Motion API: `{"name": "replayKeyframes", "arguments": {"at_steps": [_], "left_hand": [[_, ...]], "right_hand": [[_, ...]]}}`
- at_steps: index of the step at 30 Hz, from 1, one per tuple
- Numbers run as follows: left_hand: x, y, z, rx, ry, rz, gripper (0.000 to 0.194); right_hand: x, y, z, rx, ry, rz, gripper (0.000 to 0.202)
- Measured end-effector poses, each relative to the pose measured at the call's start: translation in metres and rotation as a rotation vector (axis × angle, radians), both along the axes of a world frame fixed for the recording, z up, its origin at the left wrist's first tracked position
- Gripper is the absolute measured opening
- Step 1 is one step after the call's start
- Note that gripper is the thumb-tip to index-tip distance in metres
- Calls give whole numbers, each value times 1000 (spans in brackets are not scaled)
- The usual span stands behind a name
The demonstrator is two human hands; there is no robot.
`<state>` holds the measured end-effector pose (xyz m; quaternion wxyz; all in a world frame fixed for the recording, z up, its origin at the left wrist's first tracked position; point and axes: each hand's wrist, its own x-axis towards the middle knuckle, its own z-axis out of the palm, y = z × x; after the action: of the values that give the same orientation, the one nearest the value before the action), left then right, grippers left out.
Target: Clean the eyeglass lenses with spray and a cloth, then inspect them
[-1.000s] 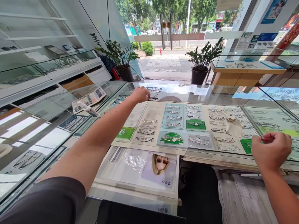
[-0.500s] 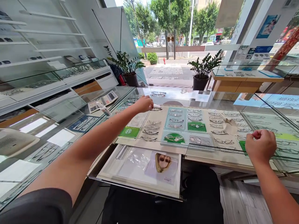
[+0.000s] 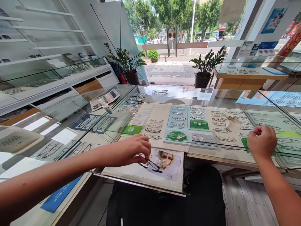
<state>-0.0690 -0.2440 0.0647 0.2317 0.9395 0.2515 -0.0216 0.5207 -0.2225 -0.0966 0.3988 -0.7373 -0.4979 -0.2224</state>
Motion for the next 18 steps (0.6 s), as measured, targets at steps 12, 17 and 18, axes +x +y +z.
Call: {"name": "replayKeyframes", "arguments": {"at_steps": [12,17,18], "left_hand": [[-34,48,-165,302,125,97,14],[-50,94,-205,506,125,248,21],[-53,106,-209,528,123,288,21]], "right_hand": [[-4,-1,6,30,9,7,23],[-3,-1,7,89,-72,27,23],[-3,-2,7,94,-82,30,23]]}}
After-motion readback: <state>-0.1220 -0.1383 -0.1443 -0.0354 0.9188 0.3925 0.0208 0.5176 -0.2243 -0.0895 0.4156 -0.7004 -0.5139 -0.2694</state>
